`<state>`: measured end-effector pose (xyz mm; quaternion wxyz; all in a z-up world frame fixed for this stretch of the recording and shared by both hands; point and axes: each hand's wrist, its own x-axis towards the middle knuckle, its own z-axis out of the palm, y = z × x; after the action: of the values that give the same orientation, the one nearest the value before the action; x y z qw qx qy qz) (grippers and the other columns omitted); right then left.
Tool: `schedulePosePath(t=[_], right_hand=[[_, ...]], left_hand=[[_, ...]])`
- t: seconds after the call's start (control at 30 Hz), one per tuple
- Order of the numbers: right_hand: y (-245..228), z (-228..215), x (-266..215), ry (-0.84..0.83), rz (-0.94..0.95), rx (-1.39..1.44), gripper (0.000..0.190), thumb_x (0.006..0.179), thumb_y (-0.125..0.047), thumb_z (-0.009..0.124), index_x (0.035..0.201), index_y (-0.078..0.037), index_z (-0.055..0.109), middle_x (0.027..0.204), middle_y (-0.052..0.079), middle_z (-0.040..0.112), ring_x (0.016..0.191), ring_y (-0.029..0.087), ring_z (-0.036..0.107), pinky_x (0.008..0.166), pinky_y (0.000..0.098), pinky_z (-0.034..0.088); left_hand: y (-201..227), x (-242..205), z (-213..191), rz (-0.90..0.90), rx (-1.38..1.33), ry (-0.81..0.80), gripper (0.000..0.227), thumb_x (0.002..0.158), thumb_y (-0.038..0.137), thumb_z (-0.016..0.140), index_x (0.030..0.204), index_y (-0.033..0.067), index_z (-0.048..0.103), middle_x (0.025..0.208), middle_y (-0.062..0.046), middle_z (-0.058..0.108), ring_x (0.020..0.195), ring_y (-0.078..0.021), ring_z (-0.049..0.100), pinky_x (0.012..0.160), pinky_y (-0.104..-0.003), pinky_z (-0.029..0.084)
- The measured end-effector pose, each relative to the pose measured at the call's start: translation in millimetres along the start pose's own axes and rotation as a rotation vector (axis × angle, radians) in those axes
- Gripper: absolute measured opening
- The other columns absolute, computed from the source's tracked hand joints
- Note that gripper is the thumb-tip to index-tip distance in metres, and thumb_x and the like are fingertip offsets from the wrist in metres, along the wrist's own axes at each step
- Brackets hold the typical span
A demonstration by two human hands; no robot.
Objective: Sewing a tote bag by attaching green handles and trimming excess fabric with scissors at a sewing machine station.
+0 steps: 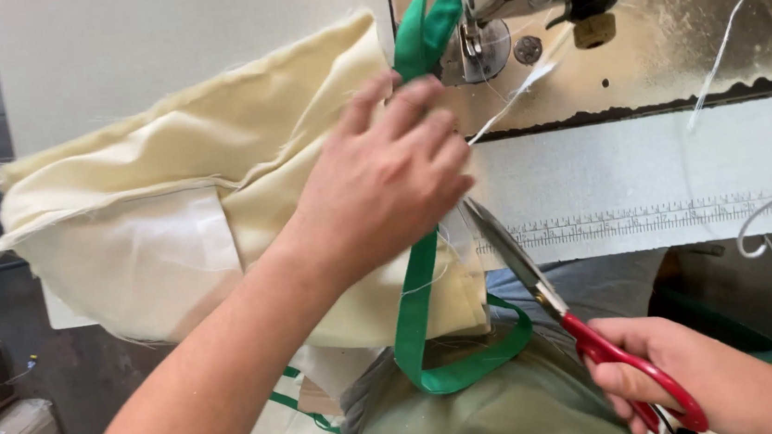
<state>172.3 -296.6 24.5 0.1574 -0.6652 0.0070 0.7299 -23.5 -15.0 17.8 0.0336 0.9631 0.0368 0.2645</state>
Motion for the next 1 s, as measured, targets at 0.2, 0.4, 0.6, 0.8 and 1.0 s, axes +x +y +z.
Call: schedulePosePath(t=[0.2, 0.4, 0.6, 0.8, 1.0], right_hand=[[-4.2, 13.1, 15.2, -0.042, -0.055, -0.238, 0.032, 0.097, -0.028, 0.078, 0.09, -0.002, 0.062, 0.074, 0.015, 0.068, 0.062, 0.028, 0.074, 0.056, 0.0369, 0.058], [-10.1, 23.4, 26.7, -0.165, -0.303, -0.258, 0.046, 0.085, -0.047, 0.075, 0.094, -0.002, 0.066, 0.079, 0.012, 0.068, 0.066, 0.024, 0.073, 0.064, 0.0352, 0.06], [-17.6, 31.0, 21.0, -0.088, -0.291, -0.256, 0.053, 0.08, -0.051, 0.074, 0.097, -0.001, 0.069, 0.075, 0.015, 0.069, 0.067, 0.026, 0.071, 0.063, 0.035, 0.052], [-13.9, 29.6, 19.3, -0.048, -0.274, -0.219, 0.052, 0.078, -0.046, 0.082, 0.095, 0.002, 0.069, 0.078, 0.012, 0.059, 0.066, 0.027, 0.064, 0.063, 0.0384, 0.055], [-22.0, 36.1, 19.6, -0.078, -0.253, -0.278, 0.056, 0.077, -0.053, 0.08, 0.093, -0.001, 0.068, 0.081, 0.007, 0.053, 0.068, 0.02, 0.057, 0.064, 0.0365, 0.059]], left_hand=[[-8.1, -27.5, 14.2, -0.436, 0.215, -0.492, 0.098, 0.091, 0.084, 0.051, 0.164, 0.02, 0.038, 0.17, -0.015, 0.035, 0.157, -0.0449, 0.022, 0.115, -0.085, 0.008], [7.9, -54.3, 28.1, -0.504, 0.018, -0.23, 0.077, 0.097, 0.03, 0.073, 0.167, 0.0293, 0.04, 0.171, -0.019, 0.029, 0.155, -0.0456, 0.042, 0.128, -0.072, 0.021], [16.3, -58.4, 30.5, -0.648, 0.189, -0.139, 0.071, 0.11, 0.058, 0.071, 0.165, 0.0146, 0.06, 0.173, -0.015, 0.025, 0.159, -0.0438, 0.017, 0.126, -0.073, 0.017], [-6.0, -46.8, 8.0, -0.756, 0.128, -0.714, 0.141, 0.065, 0.11, 0.062, 0.168, 0.0288, 0.011, 0.173, -0.009, -0.004, 0.152, -0.0459, 0.01, 0.11, -0.081, 0.022], [18.0, -78.0, 36.8, -0.685, 0.254, -0.379, 0.165, 0.047, 0.126, 0.051, 0.17, 0.0301, -0.002, 0.175, -0.009, -0.018, 0.159, -0.0397, -0.014, 0.122, -0.076, -0.009]])
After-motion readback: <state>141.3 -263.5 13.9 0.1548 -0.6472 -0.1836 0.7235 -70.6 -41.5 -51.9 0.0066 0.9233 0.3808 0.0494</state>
